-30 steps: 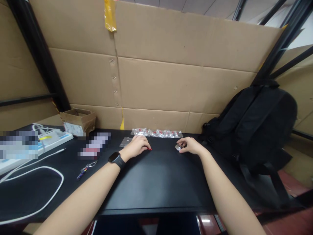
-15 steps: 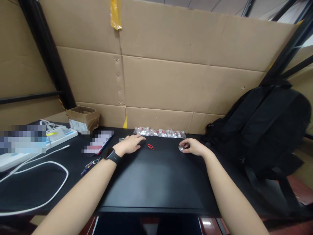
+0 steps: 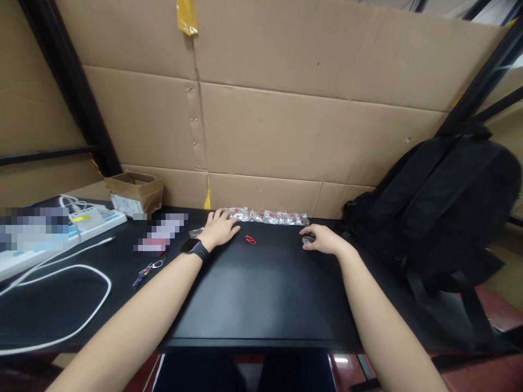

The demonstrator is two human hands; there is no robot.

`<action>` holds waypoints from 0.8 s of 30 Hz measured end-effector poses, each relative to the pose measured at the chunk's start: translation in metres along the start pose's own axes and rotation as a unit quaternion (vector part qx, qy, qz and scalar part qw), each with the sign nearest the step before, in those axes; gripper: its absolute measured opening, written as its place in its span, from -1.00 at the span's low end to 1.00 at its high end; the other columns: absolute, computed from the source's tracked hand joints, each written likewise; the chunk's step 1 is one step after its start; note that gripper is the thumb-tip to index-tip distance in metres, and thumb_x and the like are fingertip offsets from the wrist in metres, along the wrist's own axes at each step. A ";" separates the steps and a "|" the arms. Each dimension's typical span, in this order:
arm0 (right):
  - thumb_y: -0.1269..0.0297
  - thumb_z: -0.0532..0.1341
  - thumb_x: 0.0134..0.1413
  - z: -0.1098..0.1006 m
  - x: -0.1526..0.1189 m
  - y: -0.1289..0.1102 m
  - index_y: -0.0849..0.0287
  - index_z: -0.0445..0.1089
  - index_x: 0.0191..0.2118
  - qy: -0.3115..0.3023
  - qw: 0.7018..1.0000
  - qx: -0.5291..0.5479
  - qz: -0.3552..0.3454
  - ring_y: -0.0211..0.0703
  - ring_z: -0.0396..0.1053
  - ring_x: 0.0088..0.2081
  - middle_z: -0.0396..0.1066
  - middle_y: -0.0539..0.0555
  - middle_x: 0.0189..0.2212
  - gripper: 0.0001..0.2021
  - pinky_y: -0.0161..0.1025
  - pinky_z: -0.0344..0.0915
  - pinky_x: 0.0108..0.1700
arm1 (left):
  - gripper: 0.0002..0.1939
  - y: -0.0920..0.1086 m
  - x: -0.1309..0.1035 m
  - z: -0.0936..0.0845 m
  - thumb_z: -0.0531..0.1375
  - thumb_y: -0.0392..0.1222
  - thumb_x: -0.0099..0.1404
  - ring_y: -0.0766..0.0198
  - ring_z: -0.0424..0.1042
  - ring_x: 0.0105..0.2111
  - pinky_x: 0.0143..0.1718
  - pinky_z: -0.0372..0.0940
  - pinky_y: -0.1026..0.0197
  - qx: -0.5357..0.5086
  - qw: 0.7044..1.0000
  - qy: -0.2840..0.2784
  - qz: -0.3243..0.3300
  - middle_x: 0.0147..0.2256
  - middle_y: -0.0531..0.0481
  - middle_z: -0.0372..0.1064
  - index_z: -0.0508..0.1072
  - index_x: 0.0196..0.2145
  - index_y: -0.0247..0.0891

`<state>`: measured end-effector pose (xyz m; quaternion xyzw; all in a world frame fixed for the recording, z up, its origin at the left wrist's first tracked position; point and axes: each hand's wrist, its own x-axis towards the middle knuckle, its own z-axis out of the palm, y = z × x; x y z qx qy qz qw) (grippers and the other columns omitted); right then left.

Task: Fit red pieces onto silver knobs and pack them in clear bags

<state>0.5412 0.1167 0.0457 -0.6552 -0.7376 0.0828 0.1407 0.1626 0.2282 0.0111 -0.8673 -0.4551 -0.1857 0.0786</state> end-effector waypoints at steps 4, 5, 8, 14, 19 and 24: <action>0.23 0.44 -0.14 0.001 0.000 -0.006 0.10 0.57 -0.01 -0.016 1.000 0.009 -0.015 0.08 0.50 -0.05 0.56 0.16 -0.07 -0.54 -0.11 0.36 0.05 | -0.60 -0.005 0.001 0.007 0.04 0.08 0.42 -0.23 0.09 0.22 0.13 0.03 -0.28 -0.006 1.000 -0.007 -0.004 0.25 -0.15 0.26 0.49 0.11 0.10; 0.22 0.45 -0.13 0.002 0.000 -0.006 0.09 0.57 -0.02 -0.017 1.000 0.012 -0.015 0.09 0.51 -0.05 0.57 0.15 -0.07 -0.54 -0.12 0.37 0.04 | -0.61 -0.005 0.001 0.008 0.04 0.08 0.42 -0.23 0.08 0.22 0.14 0.02 -0.28 -0.006 1.000 -0.005 -0.003 0.25 -0.13 0.25 0.51 0.09 0.11; 0.20 0.44 -0.11 0.002 0.000 -0.006 0.08 0.57 -0.03 -0.016 1.000 0.018 -0.017 0.09 0.50 -0.05 0.56 0.15 -0.06 -0.56 -0.12 0.37 0.04 | -0.61 -0.005 0.000 0.007 0.02 0.07 0.43 -0.23 0.06 0.25 0.15 0.01 -0.27 -0.002 1.000 -0.014 -0.001 0.27 -0.10 0.23 0.52 0.08 0.12; 0.18 0.41 -0.05 0.002 0.000 -0.007 0.10 0.56 0.00 -0.031 0.999 0.009 -0.020 0.07 0.50 -0.04 0.56 0.15 -0.05 -0.57 -0.14 0.36 0.04 | -0.55 -0.002 -0.003 0.004 -0.02 0.08 0.45 -0.28 0.06 0.27 0.15 0.02 -0.31 0.016 0.999 -0.038 -0.002 0.32 -0.16 0.16 0.44 0.17 0.00; 0.15 0.38 -0.02 0.002 0.000 -0.010 0.09 0.55 0.02 -0.043 0.999 0.003 -0.021 0.06 0.50 -0.06 0.56 0.15 -0.06 -0.57 -0.14 0.36 0.03 | -0.50 -0.004 -0.005 0.001 0.00 0.09 0.43 -0.29 0.03 0.29 0.17 0.00 -0.32 0.003 0.999 -0.045 -0.006 0.36 -0.15 0.09 0.35 0.23 -0.06; 0.20 0.40 -0.04 0.002 -0.001 -0.012 0.08 0.56 0.00 -0.039 0.999 0.020 -0.023 0.06 0.49 -0.05 0.56 0.14 -0.05 -0.59 -0.13 0.36 0.05 | -0.45 -0.004 -0.006 -0.005 0.00 0.07 0.44 -0.22 0.02 0.30 0.20 -0.02 -0.28 -0.010 0.999 -0.035 -0.008 0.36 -0.14 0.09 0.23 0.31 -0.09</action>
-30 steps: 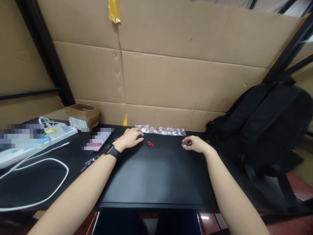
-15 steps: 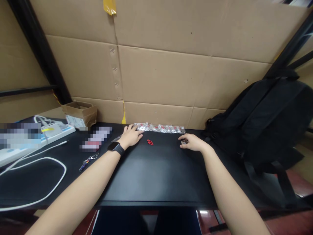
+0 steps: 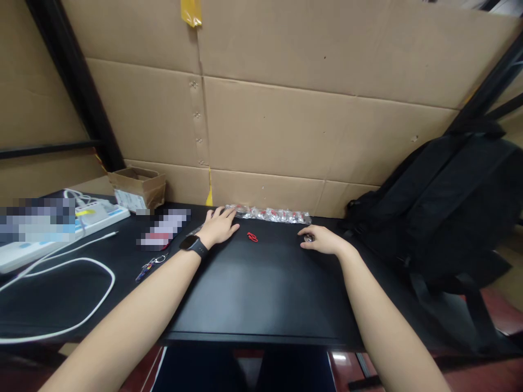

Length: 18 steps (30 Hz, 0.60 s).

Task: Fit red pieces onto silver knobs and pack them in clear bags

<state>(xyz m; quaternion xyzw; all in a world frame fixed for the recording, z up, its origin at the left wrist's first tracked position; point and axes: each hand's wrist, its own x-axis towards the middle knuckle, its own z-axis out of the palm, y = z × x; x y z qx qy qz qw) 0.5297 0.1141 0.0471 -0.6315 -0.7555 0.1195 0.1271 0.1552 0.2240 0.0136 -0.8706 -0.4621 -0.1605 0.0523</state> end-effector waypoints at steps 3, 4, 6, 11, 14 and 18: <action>0.23 0.40 -0.03 -0.001 -0.001 -0.001 0.10 0.56 -0.03 0.021 1.000 0.009 -0.013 0.07 0.49 -0.03 0.55 0.16 -0.05 -0.62 -0.10 0.35 0.07 | -0.42 0.002 0.001 -0.007 0.00 0.03 0.44 -0.20 0.02 0.31 0.20 -0.03 -0.29 -0.002 0.999 0.037 0.003 0.36 -0.16 0.09 0.16 0.35 -0.14; 0.24 0.39 -0.01 -0.001 -0.001 -0.003 0.10 0.56 -0.02 0.036 0.999 0.015 -0.022 0.07 0.48 -0.03 0.54 0.17 -0.03 -0.63 -0.10 0.36 0.06 | -0.41 0.003 0.001 -0.010 0.00 0.01 0.44 -0.20 0.01 0.31 0.21 -0.04 -0.29 -0.003 0.999 0.053 0.005 0.36 -0.16 0.09 0.15 0.36 -0.16; 0.24 0.36 0.04 0.001 0.000 -0.010 0.11 0.53 0.01 0.081 0.995 0.034 -0.050 0.04 0.47 -0.02 0.50 0.18 0.00 -0.63 -0.10 0.39 0.01 | -0.41 0.006 0.000 -0.018 0.02 -0.04 0.43 -0.18 0.01 0.32 0.22 -0.05 -0.27 -0.007 0.996 0.084 0.017 0.36 -0.16 0.08 0.13 0.36 -0.17; 0.21 0.28 0.15 0.020 0.007 -0.051 0.08 0.44 0.08 0.176 0.967 0.139 -0.122 -0.05 0.47 -0.09 0.49 0.16 -0.02 -0.63 -0.13 0.44 -0.13 | -0.40 0.031 -0.007 -0.041 0.02 -0.29 0.37 -0.02 0.05 0.33 0.24 -0.03 -0.12 -0.048 0.986 0.133 0.088 0.36 -0.12 0.09 0.15 0.35 -0.14; 0.12 0.36 0.08 0.036 0.011 -0.081 0.05 0.31 0.21 0.185 0.951 0.214 -0.127 -0.03 0.47 -0.05 0.37 0.21 0.16 -0.42 -0.11 0.47 -0.13 | -0.32 0.053 -0.014 -0.052 -0.04 -0.48 0.26 0.07 0.11 0.30 0.21 0.02 -0.04 -0.092 0.977 0.144 0.126 0.31 -0.09 0.18 0.20 0.31 -0.12; 0.11 0.41 0.03 0.049 0.012 -0.101 0.03 0.23 0.27 0.169 0.916 0.337 -0.135 -0.05 0.49 -0.04 0.31 0.23 0.20 -0.31 -0.10 0.49 -0.06 | -0.31 0.076 -0.022 -0.054 -0.05 -0.55 0.19 0.10 0.19 0.26 0.22 0.03 -0.02 -0.136 0.963 0.137 0.185 0.23 -0.10 0.29 0.29 0.23 -0.14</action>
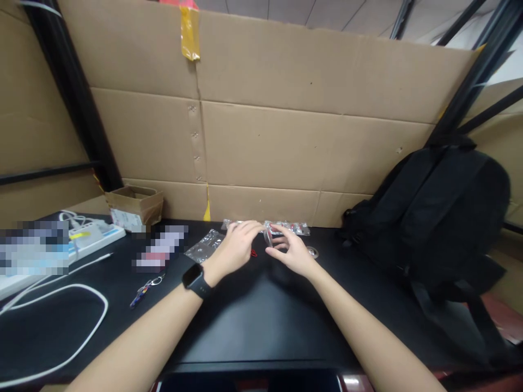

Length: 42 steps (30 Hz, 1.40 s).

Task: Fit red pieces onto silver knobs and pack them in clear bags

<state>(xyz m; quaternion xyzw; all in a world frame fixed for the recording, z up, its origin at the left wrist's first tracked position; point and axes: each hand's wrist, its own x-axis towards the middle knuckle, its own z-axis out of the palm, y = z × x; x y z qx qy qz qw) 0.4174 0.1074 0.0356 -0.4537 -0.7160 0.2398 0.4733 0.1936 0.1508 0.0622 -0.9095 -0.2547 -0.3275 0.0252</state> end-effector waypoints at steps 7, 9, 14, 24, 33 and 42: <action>0.06 0.37 0.08 0.001 0.001 0.003 0.18 0.45 -0.04 -0.005 0.984 0.161 0.071 -0.11 0.53 -0.27 0.56 0.13 -0.22 -0.60 -0.10 0.47 -0.10 | -0.59 0.001 0.002 0.009 0.02 -0.44 0.33 0.09 0.35 0.08 0.13 0.24 0.01 -0.136 0.990 0.040 0.004 0.02 -0.15 0.38 0.34 0.08 -0.19; 0.05 0.39 0.03 0.000 0.003 0.003 0.19 0.47 -0.09 0.003 0.978 0.183 0.095 -0.10 0.53 -0.30 0.57 0.14 -0.23 -0.61 -0.12 0.47 -0.16 | -0.62 -0.001 0.002 0.010 0.05 -0.43 0.33 0.12 0.39 0.01 0.09 0.29 0.04 -0.178 0.983 0.054 -0.011 -0.01 -0.14 0.38 0.34 0.07 -0.20; 0.08 0.44 -0.04 -0.004 0.004 -0.002 0.19 0.50 -0.07 0.018 0.964 0.232 0.127 -0.11 0.52 -0.28 0.59 0.15 -0.23 -0.57 -0.21 0.45 -0.24 | -0.59 -0.002 0.002 0.012 0.11 -0.36 0.33 0.27 0.49 -0.27 -0.26 0.40 0.21 -0.262 0.961 0.044 -0.084 0.00 -0.12 0.37 0.28 0.13 -0.19; 0.06 0.42 0.02 -0.008 0.002 -0.003 0.19 0.52 -0.14 0.006 0.946 0.281 0.158 -0.18 0.52 -0.34 0.56 0.09 -0.31 -0.64 -0.25 0.45 -0.25 | -0.82 -0.007 0.002 0.015 0.18 -0.23 0.35 0.28 0.51 -0.31 -0.26 0.37 0.24 -0.252 0.958 0.065 -0.119 -0.21 0.00 0.52 0.47 -0.09 -0.19; 0.09 0.45 -0.04 -0.008 0.001 0.002 0.20 0.52 -0.08 -0.006 0.956 0.249 0.152 -0.10 0.52 -0.23 0.57 0.14 -0.20 -0.58 -0.15 0.49 -0.19 | -0.68 -0.004 0.002 0.015 0.25 -0.19 0.31 0.24 0.51 -0.30 -0.22 0.38 0.18 -0.214 0.966 0.088 -0.120 -0.17 0.00 0.54 0.50 0.03 -0.13; 0.15 0.48 -0.08 -0.008 0.000 -0.001 0.18 0.52 -0.12 -0.019 0.962 0.230 0.145 -0.16 0.51 -0.31 0.56 0.07 -0.31 -0.61 -0.16 0.47 -0.18 | -0.82 -0.005 0.003 0.017 0.24 -0.21 0.32 0.23 0.55 -0.26 -0.14 0.44 0.16 -0.281 0.943 0.115 -0.135 -0.25 -0.01 0.57 0.54 -0.12 -0.20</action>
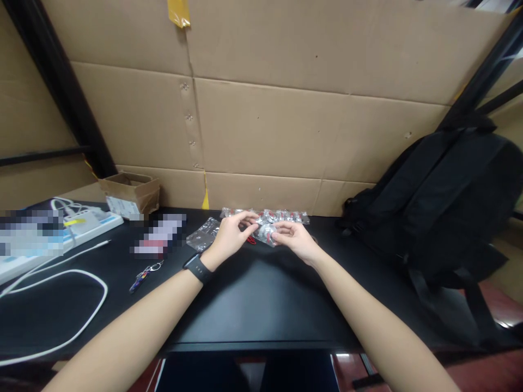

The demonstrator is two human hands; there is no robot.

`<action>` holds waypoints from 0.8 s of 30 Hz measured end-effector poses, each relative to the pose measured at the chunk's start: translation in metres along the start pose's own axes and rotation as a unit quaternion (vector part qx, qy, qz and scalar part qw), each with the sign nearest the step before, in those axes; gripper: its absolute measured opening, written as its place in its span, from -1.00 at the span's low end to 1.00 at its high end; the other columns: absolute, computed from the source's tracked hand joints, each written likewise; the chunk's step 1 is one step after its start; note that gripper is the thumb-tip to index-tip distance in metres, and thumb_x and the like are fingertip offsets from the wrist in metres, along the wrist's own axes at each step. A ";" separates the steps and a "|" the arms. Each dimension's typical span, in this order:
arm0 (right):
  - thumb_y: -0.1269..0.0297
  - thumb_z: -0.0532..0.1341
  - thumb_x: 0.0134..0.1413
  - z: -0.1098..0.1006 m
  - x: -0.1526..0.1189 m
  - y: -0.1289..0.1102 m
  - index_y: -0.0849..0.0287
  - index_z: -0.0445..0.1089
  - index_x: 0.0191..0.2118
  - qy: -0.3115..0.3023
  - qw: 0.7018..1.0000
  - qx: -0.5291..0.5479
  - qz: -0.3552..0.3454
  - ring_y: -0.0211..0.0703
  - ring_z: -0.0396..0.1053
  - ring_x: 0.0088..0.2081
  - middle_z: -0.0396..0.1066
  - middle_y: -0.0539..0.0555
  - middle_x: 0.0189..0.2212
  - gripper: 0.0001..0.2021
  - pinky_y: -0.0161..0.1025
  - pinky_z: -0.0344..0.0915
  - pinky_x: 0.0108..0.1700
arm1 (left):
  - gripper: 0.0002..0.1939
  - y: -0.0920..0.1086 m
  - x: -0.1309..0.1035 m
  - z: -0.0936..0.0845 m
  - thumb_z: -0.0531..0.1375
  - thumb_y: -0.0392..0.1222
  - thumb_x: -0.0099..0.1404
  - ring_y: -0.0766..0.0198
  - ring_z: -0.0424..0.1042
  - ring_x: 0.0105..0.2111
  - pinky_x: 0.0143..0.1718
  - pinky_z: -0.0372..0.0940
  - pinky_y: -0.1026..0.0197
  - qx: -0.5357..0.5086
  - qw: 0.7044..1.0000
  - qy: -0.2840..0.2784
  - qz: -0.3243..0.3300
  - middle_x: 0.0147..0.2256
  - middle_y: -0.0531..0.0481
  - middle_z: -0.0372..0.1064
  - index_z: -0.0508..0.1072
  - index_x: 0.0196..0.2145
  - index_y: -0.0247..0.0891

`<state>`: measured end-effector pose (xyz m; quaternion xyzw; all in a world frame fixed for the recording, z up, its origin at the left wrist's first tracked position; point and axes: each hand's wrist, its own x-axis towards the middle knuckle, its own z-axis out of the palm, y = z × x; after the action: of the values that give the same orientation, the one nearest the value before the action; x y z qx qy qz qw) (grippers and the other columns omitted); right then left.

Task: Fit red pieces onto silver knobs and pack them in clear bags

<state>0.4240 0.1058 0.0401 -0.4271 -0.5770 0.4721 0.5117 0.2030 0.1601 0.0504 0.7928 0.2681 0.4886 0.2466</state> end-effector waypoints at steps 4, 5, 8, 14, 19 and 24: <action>0.17 0.51 -0.14 0.001 -0.001 -0.001 0.18 0.51 -0.12 0.005 1.000 -0.011 -0.005 -0.17 0.51 -0.33 0.56 0.05 -0.37 -0.58 -0.18 0.46 -0.19 | -0.82 0.005 -0.002 0.001 0.24 -0.22 0.34 0.24 0.52 -0.25 -0.13 0.43 0.15 0.043 0.998 0.006 0.038 -0.19 -0.02 0.52 0.52 -0.10 -0.19; 0.17 0.51 -0.14 0.002 -0.001 -0.001 0.18 0.52 -0.12 0.004 1.000 -0.009 -0.006 -0.17 0.51 -0.33 0.56 0.05 -0.36 -0.58 -0.18 0.46 -0.19 | -0.81 0.007 -0.003 0.001 0.24 -0.22 0.34 0.22 0.51 -0.20 -0.09 0.42 0.13 0.062 0.996 0.012 0.056 -0.16 -0.04 0.50 0.52 -0.08 -0.18; 0.17 0.51 -0.14 0.003 -0.002 -0.002 0.19 0.52 -0.15 -0.001 1.000 -0.005 -0.008 -0.17 0.51 -0.31 0.58 0.08 -0.32 -0.60 -0.20 0.45 -0.19 | -0.80 0.010 -0.005 0.003 0.25 -0.17 0.35 0.15 0.44 -0.05 0.04 0.35 0.06 0.105 0.987 0.004 0.119 -0.09 -0.07 0.42 0.54 -0.07 -0.14; 0.17 0.50 -0.13 0.005 -0.003 -0.002 0.19 0.51 -0.15 0.001 1.000 -0.013 -0.008 -0.17 0.53 -0.32 0.59 0.08 -0.32 -0.61 -0.19 0.45 -0.16 | -0.81 0.008 -0.006 0.007 0.23 -0.14 0.38 0.11 0.40 -0.01 0.09 0.30 0.00 0.123 0.981 -0.036 0.143 -0.07 -0.07 0.41 0.57 -0.08 -0.08; 0.19 0.51 -0.15 0.004 -0.003 -0.002 0.18 0.52 -0.15 -0.008 1.000 -0.027 -0.006 -0.12 0.56 -0.25 0.59 0.08 -0.31 -0.60 -0.16 0.45 -0.08 | -0.86 0.007 -0.005 0.006 0.25 -0.16 0.35 0.08 0.38 0.01 0.11 0.26 -0.03 0.126 0.983 -0.056 0.122 -0.06 -0.08 0.40 0.55 -0.14 -0.11; 0.11 0.46 -0.04 0.005 -0.003 -0.001 0.19 0.56 -0.20 -0.011 1.000 0.000 0.010 -0.18 0.53 -0.30 0.56 0.07 -0.31 -0.68 -0.21 0.47 -0.17 | -0.93 0.007 -0.005 0.005 0.26 -0.18 0.33 0.08 0.37 -0.01 0.11 0.22 -0.03 0.135 0.983 -0.079 0.099 -0.09 -0.06 0.41 0.50 -0.22 -0.15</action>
<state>0.4196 0.1016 0.0406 -0.4277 -0.5780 0.4820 0.5007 0.2069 0.1511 0.0500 0.8774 0.2320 0.4059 0.1080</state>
